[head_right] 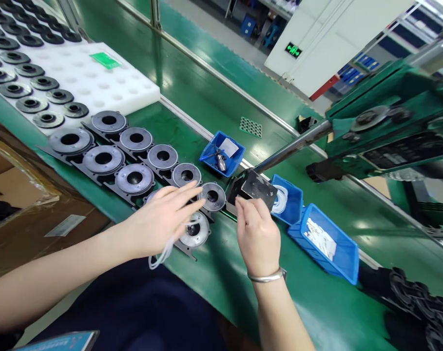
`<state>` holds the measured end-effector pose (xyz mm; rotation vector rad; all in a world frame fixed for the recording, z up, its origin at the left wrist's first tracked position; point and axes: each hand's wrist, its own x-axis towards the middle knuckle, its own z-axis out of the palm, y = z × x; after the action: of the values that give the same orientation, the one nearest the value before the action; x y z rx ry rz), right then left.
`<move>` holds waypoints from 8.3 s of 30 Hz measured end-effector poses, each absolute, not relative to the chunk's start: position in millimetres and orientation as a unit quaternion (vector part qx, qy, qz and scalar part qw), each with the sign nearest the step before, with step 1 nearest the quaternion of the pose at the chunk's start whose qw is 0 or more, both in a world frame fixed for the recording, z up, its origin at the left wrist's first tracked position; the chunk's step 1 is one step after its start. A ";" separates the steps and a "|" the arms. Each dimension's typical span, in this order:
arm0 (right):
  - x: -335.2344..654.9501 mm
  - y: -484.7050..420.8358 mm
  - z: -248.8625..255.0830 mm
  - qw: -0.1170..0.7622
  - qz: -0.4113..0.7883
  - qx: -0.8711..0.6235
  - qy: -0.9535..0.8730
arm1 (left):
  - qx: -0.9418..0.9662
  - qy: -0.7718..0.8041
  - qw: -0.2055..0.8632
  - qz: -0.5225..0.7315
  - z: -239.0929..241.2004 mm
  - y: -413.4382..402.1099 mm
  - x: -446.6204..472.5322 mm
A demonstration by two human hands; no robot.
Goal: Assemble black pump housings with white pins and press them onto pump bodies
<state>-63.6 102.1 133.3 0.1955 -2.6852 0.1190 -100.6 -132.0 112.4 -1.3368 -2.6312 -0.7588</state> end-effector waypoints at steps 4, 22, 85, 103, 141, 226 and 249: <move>-59.7 86.3 137.1 0.128 0.249 0.077 -0.957 | -0.338 -0.863 0.032 -0.374 130.7 -165.6 -103.2; -163.4 -76.4 155.7 -0.265 0.540 0.191 -0.775 | -0.129 -0.671 -0.084 -0.726 114.8 -256.3 -94.8; -312.1 -203.4 129.3 -0.258 0.291 0.196 -0.900 | -0.359 -0.926 0.044 -0.105 88.7 -407.2 -190.5; -320.2 -211.5 131.8 -0.236 0.205 0.206 -0.927 | -0.376 -0.924 -0.019 -0.070 98.5 -405.6 -204.2; -208.6 -148.1 153.9 -0.336 0.556 0.272 -0.710 | -0.072 -0.948 0.005 -0.311 127.4 -328.5 -163.1; -179.3 -109.7 161.2 -0.341 0.529 0.286 -0.722 | -0.155 -0.890 0.116 -0.413 114.0 -293.2 -141.5; -199.7 -48.9 127.3 -0.134 0.340 0.157 -0.917 | -0.461 -0.871 0.091 -0.145 77.3 -288.5 -125.2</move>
<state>-199.7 -48.9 127.3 0.5401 -3.1572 1.1717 -125.2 -288.5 77.3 -1.3690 -2.5875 -0.4297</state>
